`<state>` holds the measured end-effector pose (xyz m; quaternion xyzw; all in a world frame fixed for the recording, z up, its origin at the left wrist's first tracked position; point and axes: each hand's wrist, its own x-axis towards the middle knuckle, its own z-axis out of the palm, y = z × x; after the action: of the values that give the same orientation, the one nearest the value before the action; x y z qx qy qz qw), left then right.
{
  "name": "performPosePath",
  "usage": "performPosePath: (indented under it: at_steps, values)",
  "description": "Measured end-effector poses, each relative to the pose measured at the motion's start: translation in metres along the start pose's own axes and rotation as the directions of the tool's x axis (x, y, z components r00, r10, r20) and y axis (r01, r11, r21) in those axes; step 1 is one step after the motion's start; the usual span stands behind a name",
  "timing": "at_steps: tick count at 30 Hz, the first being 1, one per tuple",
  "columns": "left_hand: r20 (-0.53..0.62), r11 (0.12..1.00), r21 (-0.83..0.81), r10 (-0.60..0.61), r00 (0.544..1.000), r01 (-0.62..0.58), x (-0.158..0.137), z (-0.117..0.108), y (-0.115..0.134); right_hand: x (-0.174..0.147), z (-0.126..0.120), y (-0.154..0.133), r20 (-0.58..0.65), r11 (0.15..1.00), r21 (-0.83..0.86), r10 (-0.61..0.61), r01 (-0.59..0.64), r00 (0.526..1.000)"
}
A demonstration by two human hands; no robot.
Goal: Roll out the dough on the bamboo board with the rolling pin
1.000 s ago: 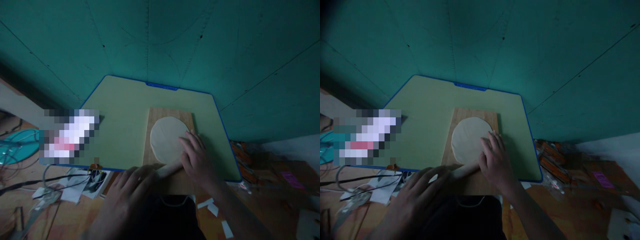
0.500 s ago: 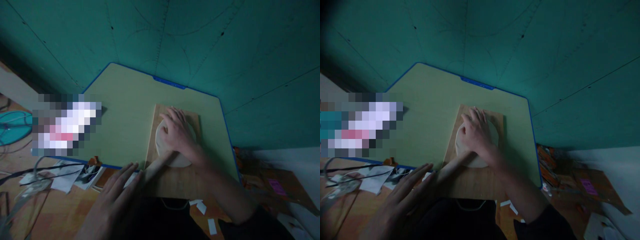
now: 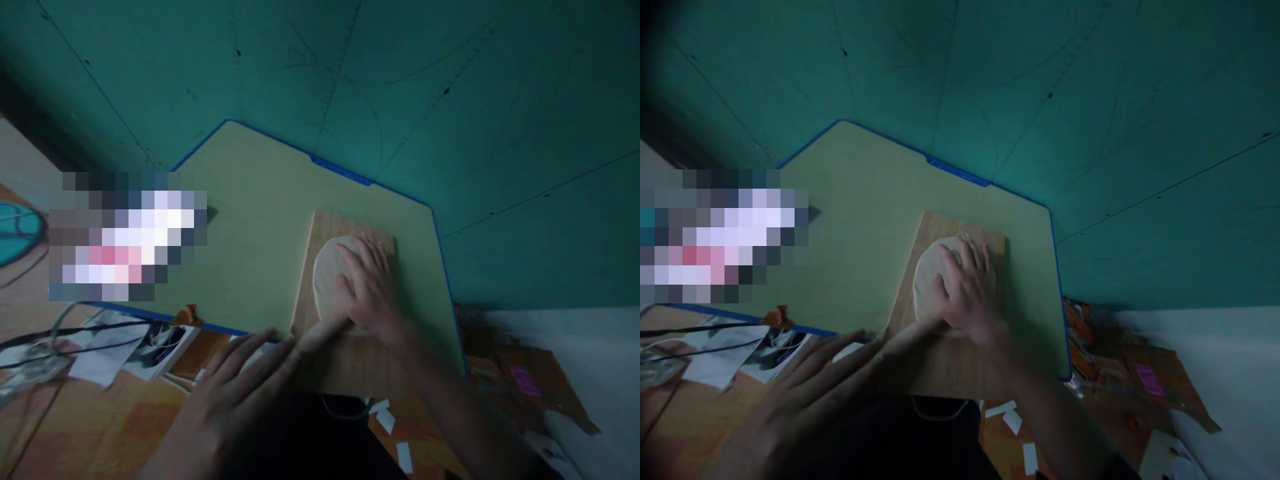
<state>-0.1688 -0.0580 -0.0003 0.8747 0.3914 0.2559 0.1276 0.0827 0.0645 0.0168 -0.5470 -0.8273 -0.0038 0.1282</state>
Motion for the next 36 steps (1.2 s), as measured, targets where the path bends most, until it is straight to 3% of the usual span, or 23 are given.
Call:
performPosePath:
  at_steps: [4,7,9,13,17,19,22,25,27,30,33,36]
  values:
    - [-0.119,0.985,0.046,-0.159,0.980,0.165,-0.002,-0.002,-0.014,0.062,0.016,-0.018,-0.052,0.999,-0.015,0.038,-0.039,0.998]
    - [-0.134,0.977,0.099,-0.174,0.976,0.188,0.003,-0.004,-0.010,0.077,0.018,-0.021,-0.060,1.000,0.006,0.000,0.001,0.998]
    - [-0.111,0.984,0.103,-0.135,0.985,0.147,0.005,-0.006,-0.003,0.064,0.014,-0.017,-0.066,0.999,0.044,-0.010,0.013,0.998]
    - [-0.061,0.992,0.124,-0.009,0.998,0.016,0.007,-0.009,0.011,0.003,-0.002,-0.006,-0.035,0.995,0.076,-0.056,0.059,0.998]
    - [-0.037,0.964,0.265,0.004,0.999,0.006,0.017,-0.006,0.011,-0.027,-0.010,-0.002,0.034,0.993,0.016,-0.120,0.119,0.992]
    - [-0.030,0.954,0.297,-0.029,0.999,0.037,0.026,-0.005,0.002,-0.015,-0.007,-0.002,0.041,0.991,0.015,-0.135,0.135,0.990]
    - [-0.046,0.935,0.326,-0.134,0.990,0.141,0.048,-0.002,-0.025,0.028,0.004,-0.003,0.007,0.990,0.042,-0.132,0.131,0.991]
    - [-0.056,0.911,0.347,-0.218,0.974,0.224,0.072,0.001,-0.053,0.072,0.016,-0.004,-0.059,0.996,0.059,-0.069,0.072,0.996]
    - [-0.059,0.902,0.361,-0.231,0.971,0.237,0.080,0.002,-0.057,0.084,0.019,-0.005,-0.101,0.996,0.069,-0.041,0.048,0.994]
    - [-0.057,0.911,0.375,-0.163,0.985,0.172,0.072,0.007,-0.033,0.060,0.013,-0.006,-0.130,0.994,0.097,-0.045,0.058,0.990]
    - [-0.030,0.907,0.413,-0.082,0.996,0.087,0.051,0.013,0.004,0.003,0.002,-0.007,-0.097,0.992,0.082,-0.088,0.096,0.991]
    - [-0.012,0.908,0.416,-0.047,0.999,0.048,0.046,0.017,0.015,-0.038,-0.006,-0.007,-0.050,0.990,0.047,-0.131,0.133,0.990]
